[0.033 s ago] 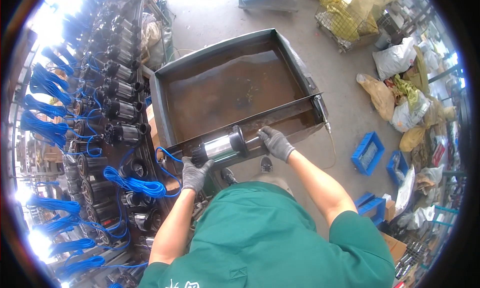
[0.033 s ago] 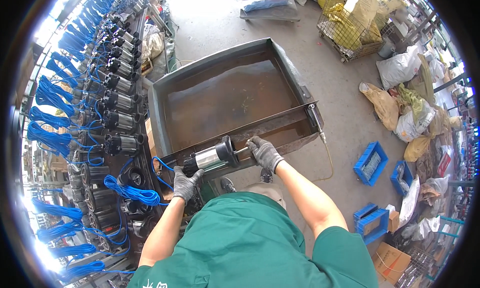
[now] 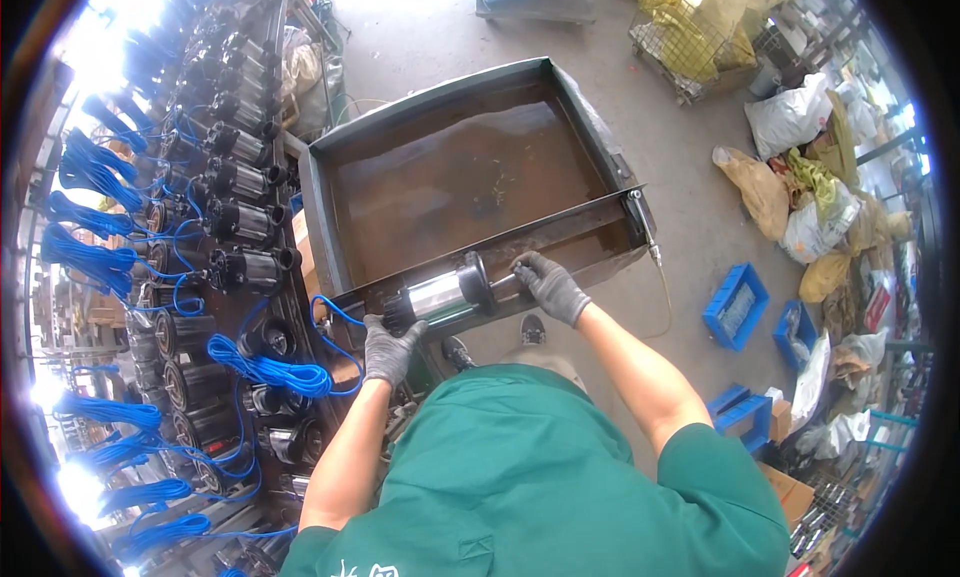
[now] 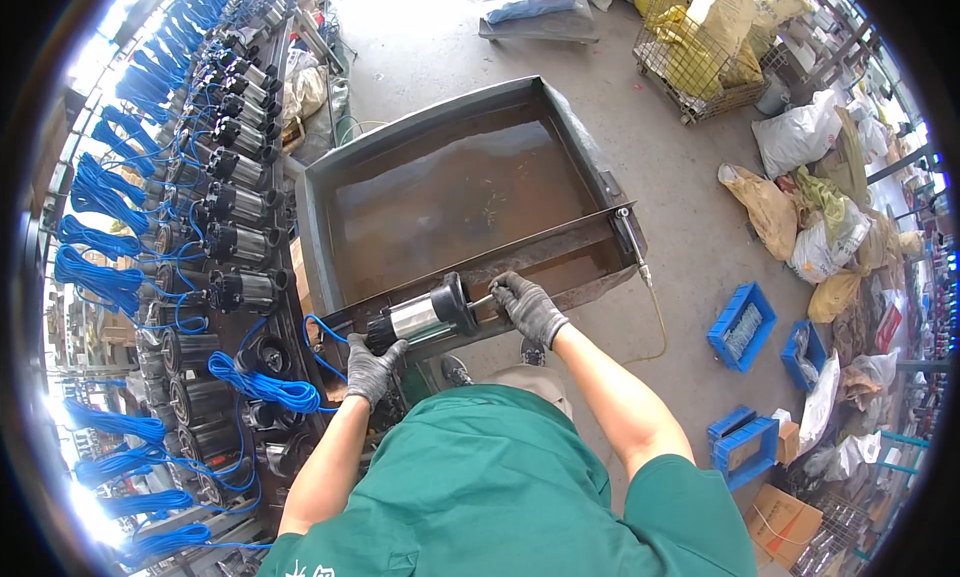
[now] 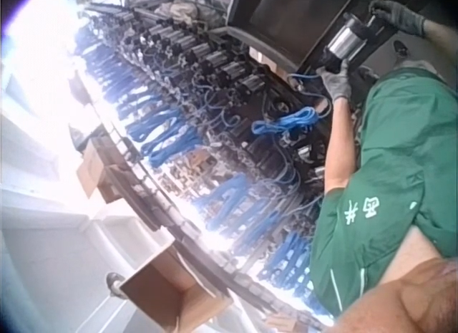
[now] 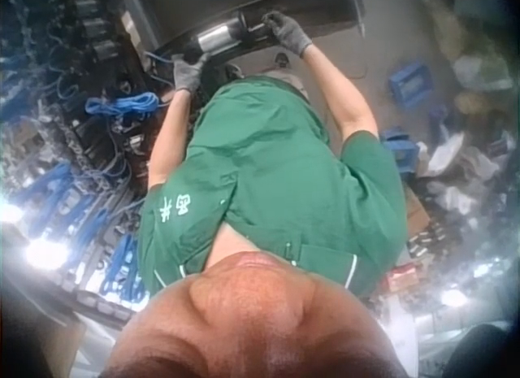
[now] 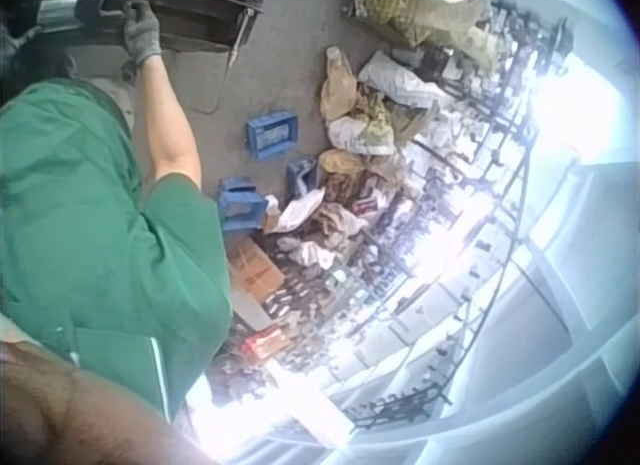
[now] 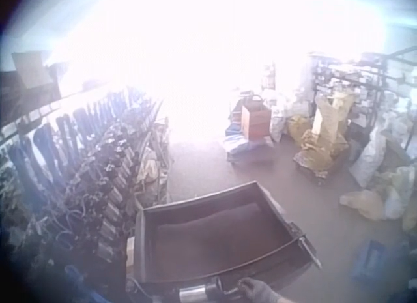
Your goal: Submerging pump motors in a water tank to test for leaks and functionality during assembly.
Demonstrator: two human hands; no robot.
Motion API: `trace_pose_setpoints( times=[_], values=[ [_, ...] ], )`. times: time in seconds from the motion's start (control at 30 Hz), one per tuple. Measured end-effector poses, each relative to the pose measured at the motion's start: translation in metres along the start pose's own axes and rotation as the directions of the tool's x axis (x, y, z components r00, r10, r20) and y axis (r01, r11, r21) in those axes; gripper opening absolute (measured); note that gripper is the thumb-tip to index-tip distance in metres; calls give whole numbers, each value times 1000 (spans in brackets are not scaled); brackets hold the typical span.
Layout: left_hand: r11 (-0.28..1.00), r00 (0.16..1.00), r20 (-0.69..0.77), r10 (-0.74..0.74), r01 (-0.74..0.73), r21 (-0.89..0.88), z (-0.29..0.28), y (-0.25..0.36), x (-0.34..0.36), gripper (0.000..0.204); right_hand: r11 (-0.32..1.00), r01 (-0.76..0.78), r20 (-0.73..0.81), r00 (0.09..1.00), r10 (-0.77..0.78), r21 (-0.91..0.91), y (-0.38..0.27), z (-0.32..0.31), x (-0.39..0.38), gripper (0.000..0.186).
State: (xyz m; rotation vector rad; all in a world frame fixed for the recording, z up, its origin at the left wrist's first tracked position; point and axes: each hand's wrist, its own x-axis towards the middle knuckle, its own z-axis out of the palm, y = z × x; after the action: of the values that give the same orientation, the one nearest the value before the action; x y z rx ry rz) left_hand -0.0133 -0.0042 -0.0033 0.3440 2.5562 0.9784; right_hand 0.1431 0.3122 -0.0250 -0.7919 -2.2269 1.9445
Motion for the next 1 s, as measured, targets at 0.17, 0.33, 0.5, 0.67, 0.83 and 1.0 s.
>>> trace_pose_setpoints(
  times=[0.17, 0.33, 0.5, 0.67, 0.83, 1.0],
  values=[
    [1000, 1000, 7, -15, 15, -6, 3, -6, 0, 72, 925, -36, 35, 999, 25, 378, 15, 8, -13, 13],
    [999, 1000, 22, 14, -13, -36, 4, -9, 2, 70, 919, -128, 113, 989, 91, 373, 15, 0, -12, 12],
    [1000, 1000, 10, 3, -3, -15, 0, 2, -2, 70, 923, -140, 175, 981, 80, 359, 8, -9, -7, 12],
    [999, 999, 32, -15, 16, -29, -3, 8, -3, 69, 896, -209, 215, 968, 132, 392, 2, -11, -8, 12],
    [997, 997, 55, -55, 58, -46, -5, 9, -1, 67, 884, -195, 237, 966, 100, 425, 6, -12, -9, 15],
    [998, 995, 67, -67, 68, -8, -10, 25, -4, 69, 942, -87, 120, 992, 50, 325, 14, 1, 1, 12]
  ],
)
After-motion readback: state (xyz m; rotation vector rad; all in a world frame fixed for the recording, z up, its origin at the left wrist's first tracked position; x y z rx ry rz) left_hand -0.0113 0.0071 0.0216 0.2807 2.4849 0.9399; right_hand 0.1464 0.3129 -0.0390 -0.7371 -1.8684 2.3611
